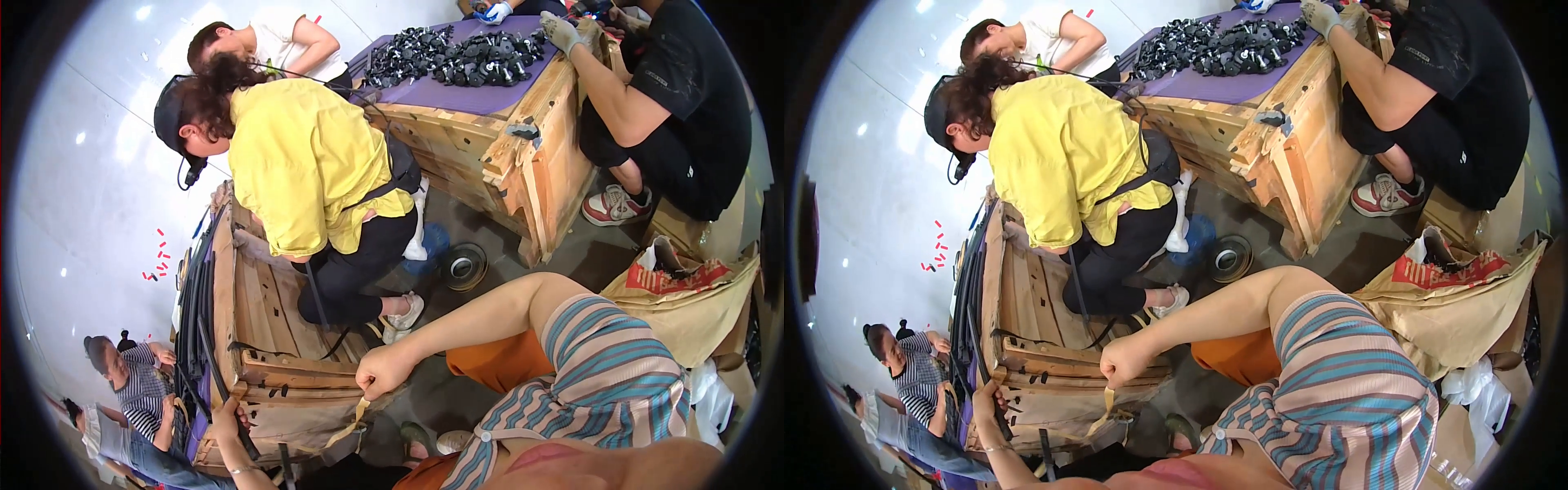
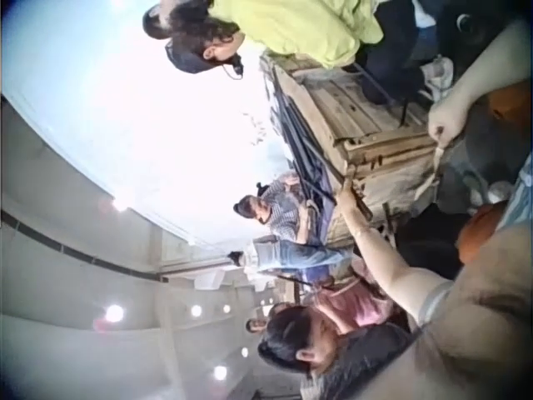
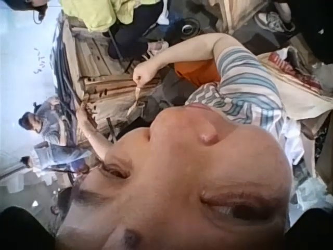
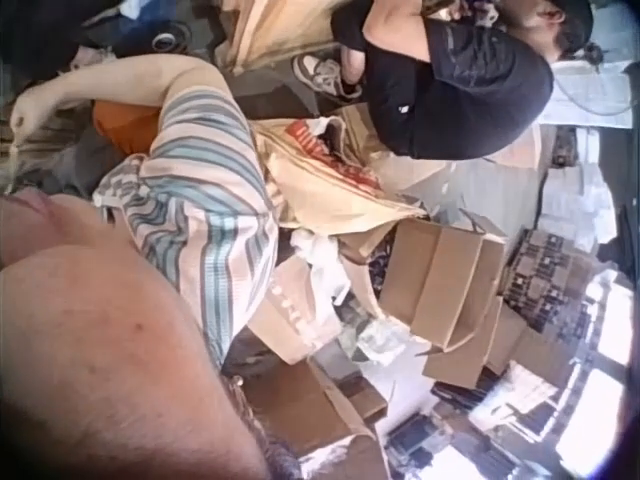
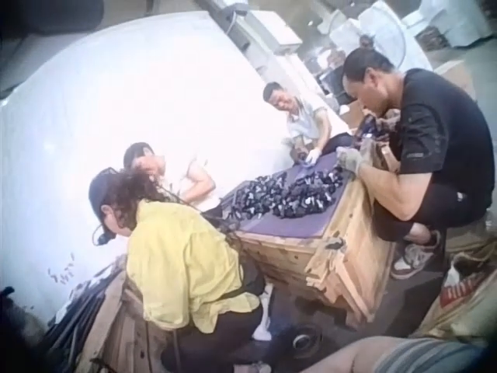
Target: The recorder is assembling components by wrapping rubber bands around black plastic strips in a workshop setting.
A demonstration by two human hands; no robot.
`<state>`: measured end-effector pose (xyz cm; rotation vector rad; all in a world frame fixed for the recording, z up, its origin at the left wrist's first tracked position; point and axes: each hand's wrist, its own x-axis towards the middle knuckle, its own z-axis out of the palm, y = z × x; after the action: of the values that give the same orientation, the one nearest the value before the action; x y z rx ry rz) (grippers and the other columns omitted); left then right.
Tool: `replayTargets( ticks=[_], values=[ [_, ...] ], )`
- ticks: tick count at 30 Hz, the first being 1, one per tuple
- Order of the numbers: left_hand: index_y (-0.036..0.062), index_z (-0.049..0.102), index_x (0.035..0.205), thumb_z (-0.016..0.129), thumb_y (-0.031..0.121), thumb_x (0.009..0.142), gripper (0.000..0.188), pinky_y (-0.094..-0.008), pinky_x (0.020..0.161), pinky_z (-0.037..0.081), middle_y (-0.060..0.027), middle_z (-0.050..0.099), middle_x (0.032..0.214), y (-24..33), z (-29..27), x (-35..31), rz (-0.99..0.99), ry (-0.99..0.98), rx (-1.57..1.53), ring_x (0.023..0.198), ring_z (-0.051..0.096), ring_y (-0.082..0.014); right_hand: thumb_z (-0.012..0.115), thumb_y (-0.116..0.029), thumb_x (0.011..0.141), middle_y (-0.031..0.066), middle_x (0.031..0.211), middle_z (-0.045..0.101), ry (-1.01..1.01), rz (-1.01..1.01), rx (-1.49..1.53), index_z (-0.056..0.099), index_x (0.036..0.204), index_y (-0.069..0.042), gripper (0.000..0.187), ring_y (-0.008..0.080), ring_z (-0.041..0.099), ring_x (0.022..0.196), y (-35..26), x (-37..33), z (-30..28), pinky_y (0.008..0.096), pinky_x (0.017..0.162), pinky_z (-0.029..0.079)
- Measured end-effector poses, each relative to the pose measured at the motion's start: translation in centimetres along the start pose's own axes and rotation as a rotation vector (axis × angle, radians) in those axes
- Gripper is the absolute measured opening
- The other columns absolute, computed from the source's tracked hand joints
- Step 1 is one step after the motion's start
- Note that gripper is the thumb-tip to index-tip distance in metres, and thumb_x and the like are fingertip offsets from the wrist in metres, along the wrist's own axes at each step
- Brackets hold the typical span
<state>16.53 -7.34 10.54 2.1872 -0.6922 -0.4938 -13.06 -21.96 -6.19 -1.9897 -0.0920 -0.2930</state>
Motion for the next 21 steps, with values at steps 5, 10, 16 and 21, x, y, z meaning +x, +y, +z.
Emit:
replayTargets(
  ticks=[5, 10, 16, 21],
  values=[
    [0.0054, 0.042, 0.072, 0.049, 0.014, 0.083, 0.015, -0.0231, 0.033, 0.030, -0.0009, 0.039, 0.046, -4.1, 7.4, -5.5, 0.387, 0.245, -0.244, 0.034, 0.039, -0.0107, 0.060, -0.020, 0.079, 0.0064, 0.076, 0.058, 0.166, 0.002, 0.124, 0.055, 0.066, -0.002, 0.022, 0.0132, 0.054, 0.058, 0.3, -1.0, -1.7, 0.0287, 0.052, 0.040],
    [0.0091, 0.040, 0.077, 0.051, 0.017, 0.089, 0.018, -0.0224, 0.035, 0.029, 0.0011, 0.040, 0.053, -6.9, 10.2, -9.7, 0.635, 0.247, -0.589, 0.041, 0.037, -0.0075, 0.049, -0.014, 0.078, 0.0078, 0.091, 0.062, 0.148, -0.028, 0.631, 0.063, 0.088, -0.002, 0.021, 0.0095, 0.061, 0.064, -2.6, -0.8, -3.5, 0.0206, 0.048, 0.040],
    [0.0098, 0.043, 0.074, 0.049, 0.030, 0.090, 0.027, -0.0218, 0.038, 0.023, 0.0030, 0.034, 0.053, -2.2, 14.9, -10.4, 0.547, -0.096, -0.840, 0.041, 0.029, -0.0068, 0.051, -0.014, 0.079, 0.0131, 0.086, 0.064, 0.247, -0.030, 0.774, 0.057, 0.082, 0.002, 0.017, 0.0142, 0.059, 0.056, -3.2, 0.2, -7.9, 0.0220, 0.044, 0.041],
    [0.0059, 0.044, 0.085, 0.049, 0.066, 0.073, 0.062, -0.0220, 0.037, 0.021, 0.0002, 0.033, 0.052, -2.8, 13.1, -11.7, 0.679, -0.215, -0.888, 0.039, 0.027, -0.0091, 0.054, -0.013, 0.085, 0.0048, 0.075, 0.056, 0.102, -0.099, 0.868, 0.054, 0.082, -0.001, 0.013, 0.0066, 0.052, 0.055, -5.8, 3.7, -5.9, 0.0166, 0.044, 0.038]
  ],
)
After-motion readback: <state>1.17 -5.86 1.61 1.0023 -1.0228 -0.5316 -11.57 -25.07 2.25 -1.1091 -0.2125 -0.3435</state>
